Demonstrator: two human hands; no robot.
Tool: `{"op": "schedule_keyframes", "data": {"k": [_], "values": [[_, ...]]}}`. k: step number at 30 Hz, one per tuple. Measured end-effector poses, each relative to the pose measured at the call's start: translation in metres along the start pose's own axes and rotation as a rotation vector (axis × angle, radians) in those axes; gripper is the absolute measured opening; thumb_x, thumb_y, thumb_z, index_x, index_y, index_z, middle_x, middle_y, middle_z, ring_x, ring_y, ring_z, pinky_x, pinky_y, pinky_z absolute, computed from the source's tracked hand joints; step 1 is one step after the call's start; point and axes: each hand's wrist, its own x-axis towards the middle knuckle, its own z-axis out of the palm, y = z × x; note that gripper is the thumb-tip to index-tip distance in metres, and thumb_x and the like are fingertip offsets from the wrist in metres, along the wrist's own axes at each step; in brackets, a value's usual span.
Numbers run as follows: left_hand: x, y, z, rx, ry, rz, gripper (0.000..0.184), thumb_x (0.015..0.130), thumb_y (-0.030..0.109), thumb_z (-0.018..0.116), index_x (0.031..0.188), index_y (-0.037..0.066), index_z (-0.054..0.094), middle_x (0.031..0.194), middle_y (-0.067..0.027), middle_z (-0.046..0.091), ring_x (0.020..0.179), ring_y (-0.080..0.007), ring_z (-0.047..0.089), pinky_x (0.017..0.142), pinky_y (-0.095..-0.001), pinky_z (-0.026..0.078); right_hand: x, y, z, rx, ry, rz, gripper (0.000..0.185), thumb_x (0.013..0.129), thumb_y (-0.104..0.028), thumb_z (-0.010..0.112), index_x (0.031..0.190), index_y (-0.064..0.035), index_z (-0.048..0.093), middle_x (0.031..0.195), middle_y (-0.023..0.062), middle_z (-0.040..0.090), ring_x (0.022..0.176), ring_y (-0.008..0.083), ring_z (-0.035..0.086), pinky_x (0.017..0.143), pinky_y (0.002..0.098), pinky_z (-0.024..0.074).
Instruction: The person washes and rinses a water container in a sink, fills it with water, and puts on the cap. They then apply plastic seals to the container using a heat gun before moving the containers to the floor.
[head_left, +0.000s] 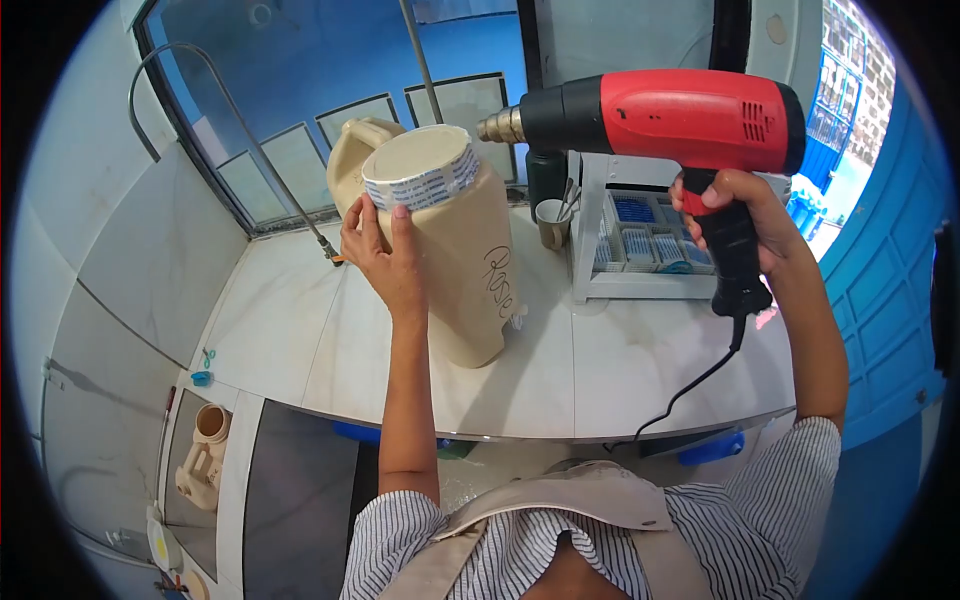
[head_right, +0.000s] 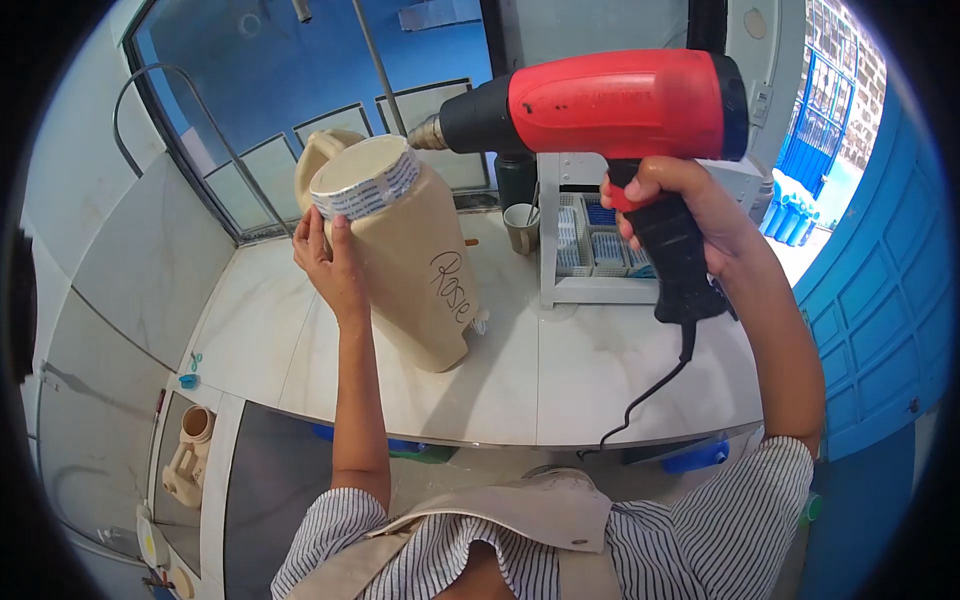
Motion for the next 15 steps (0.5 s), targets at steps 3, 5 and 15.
{"op": "schedule_keyframes", "data": {"k": [3,5,15], "values": [[-0.001,0.001,0.000,0.010,0.017,0.006,0.053,0.084,0.032,0.060,0.124,-0.002,0.050,0.125,-0.0125,0.042,0.119,-0.0264,0.029,0.102,-0.0376,0.023,0.022,0.005,-0.012,0.081,-0.067,0.015,0.027,0.068,-0.011,0.058,0.090,0.0050,0.054,0.081,0.0118,0.058,0.055,0.0142,0.059,0.049,0.0258,0.0536],[-0.001,0.000,0.000,0.049,0.016,0.007,0.053,0.085,0.033,0.059,0.124,-0.002,0.050,0.125,-0.0131,0.042,0.119,-0.0263,0.029,0.102,-0.0379,0.023,0.037,0.008,-0.017,0.098,-0.067,0.029,0.027,0.068,-0.011,0.058,0.090,0.0050,0.054,0.081,0.0117,0.058,0.055,0.0139,0.059,0.049,0.0255,0.0535],[-0.001,0.000,0.003,0.086,0.001,0.009,0.051,0.087,0.033,0.055,0.126,-0.001,0.049,0.126,-0.0141,0.040,0.122,-0.0270,0.027,0.103,-0.0378,0.022,0.029,0.057,-0.029,0.161,-0.092,-0.009,0.035,0.064,-0.013,0.056,0.093,0.0063,0.052,0.083,0.0136,0.056,0.058,0.0154,0.059,0.052,0.0264,0.0516]]}}
